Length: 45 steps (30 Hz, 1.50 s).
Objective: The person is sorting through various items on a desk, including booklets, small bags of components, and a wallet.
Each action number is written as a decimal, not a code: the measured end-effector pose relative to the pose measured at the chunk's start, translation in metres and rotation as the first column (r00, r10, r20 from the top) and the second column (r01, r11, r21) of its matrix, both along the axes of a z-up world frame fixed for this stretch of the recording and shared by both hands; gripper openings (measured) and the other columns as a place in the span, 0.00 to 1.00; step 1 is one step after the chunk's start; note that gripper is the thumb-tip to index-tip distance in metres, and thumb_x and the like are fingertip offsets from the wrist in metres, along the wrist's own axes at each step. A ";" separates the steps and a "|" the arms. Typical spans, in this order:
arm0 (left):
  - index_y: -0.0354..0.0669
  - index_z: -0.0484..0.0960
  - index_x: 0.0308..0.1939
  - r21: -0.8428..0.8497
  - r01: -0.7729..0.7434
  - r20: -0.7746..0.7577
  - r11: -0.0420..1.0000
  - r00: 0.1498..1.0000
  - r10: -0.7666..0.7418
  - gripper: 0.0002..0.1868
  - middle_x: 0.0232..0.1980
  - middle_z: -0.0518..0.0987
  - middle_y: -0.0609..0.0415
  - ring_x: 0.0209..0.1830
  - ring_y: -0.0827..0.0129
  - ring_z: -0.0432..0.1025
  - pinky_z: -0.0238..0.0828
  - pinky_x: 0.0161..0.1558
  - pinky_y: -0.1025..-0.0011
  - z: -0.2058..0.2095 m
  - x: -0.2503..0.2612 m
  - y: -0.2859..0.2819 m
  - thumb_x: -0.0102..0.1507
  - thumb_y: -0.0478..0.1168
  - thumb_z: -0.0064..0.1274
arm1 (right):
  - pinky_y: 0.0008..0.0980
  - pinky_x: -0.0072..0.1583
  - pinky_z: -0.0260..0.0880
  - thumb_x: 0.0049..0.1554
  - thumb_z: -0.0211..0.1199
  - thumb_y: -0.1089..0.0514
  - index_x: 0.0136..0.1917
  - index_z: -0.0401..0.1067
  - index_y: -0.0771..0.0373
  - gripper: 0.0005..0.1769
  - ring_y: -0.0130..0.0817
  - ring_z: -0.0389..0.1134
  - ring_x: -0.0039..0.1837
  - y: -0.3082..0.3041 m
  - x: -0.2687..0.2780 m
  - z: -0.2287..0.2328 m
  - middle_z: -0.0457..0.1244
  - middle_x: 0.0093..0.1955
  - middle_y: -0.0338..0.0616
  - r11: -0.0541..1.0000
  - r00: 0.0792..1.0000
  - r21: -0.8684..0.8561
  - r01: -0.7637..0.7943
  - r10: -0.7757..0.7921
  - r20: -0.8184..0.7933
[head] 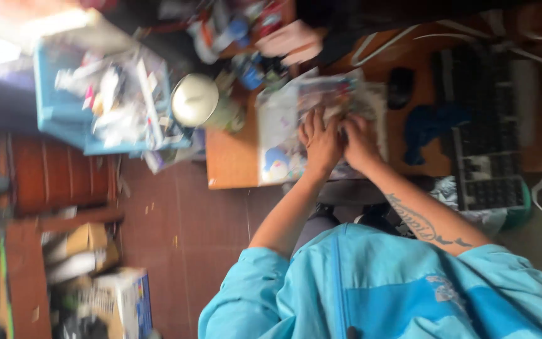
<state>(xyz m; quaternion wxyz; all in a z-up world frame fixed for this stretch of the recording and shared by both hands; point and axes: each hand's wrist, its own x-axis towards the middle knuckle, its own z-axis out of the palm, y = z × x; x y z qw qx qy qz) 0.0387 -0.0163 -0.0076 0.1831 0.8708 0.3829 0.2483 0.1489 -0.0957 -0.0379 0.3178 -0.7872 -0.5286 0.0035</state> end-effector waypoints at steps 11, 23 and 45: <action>0.54 0.82 0.58 0.025 0.582 0.210 0.813 0.792 -0.573 0.17 0.60 0.78 0.54 0.65 0.52 0.66 0.53 0.67 0.47 0.064 0.170 -0.113 0.65 0.36 0.54 | 0.49 0.62 0.64 0.54 0.61 0.68 0.56 0.73 0.64 0.15 0.54 0.63 0.61 -0.153 0.113 0.110 0.65 0.59 0.55 0.906 0.877 0.031 0.422 -0.399 -0.268; 0.59 0.85 0.55 0.080 0.860 0.352 0.504 0.449 -0.821 0.14 0.55 0.80 0.61 0.61 0.59 0.71 0.59 0.65 0.56 0.113 0.367 -0.349 0.66 0.48 0.58 | 0.37 0.55 0.72 0.54 0.57 0.72 0.55 0.72 0.68 0.15 0.46 0.70 0.55 -0.405 0.253 0.145 0.65 0.55 0.54 0.616 0.678 0.311 0.723 -0.547 -0.491; 0.47 0.80 0.57 -0.137 0.846 0.371 0.515 0.526 -0.766 0.25 0.66 0.72 0.44 0.66 0.51 0.61 0.53 0.57 0.44 0.141 0.667 -0.455 0.56 0.48 0.58 | 0.37 0.55 0.72 0.57 0.60 0.68 0.60 0.71 0.65 0.16 0.43 0.70 0.59 -0.519 0.420 0.116 0.67 0.57 0.51 0.418 0.492 0.266 0.869 -0.672 -0.553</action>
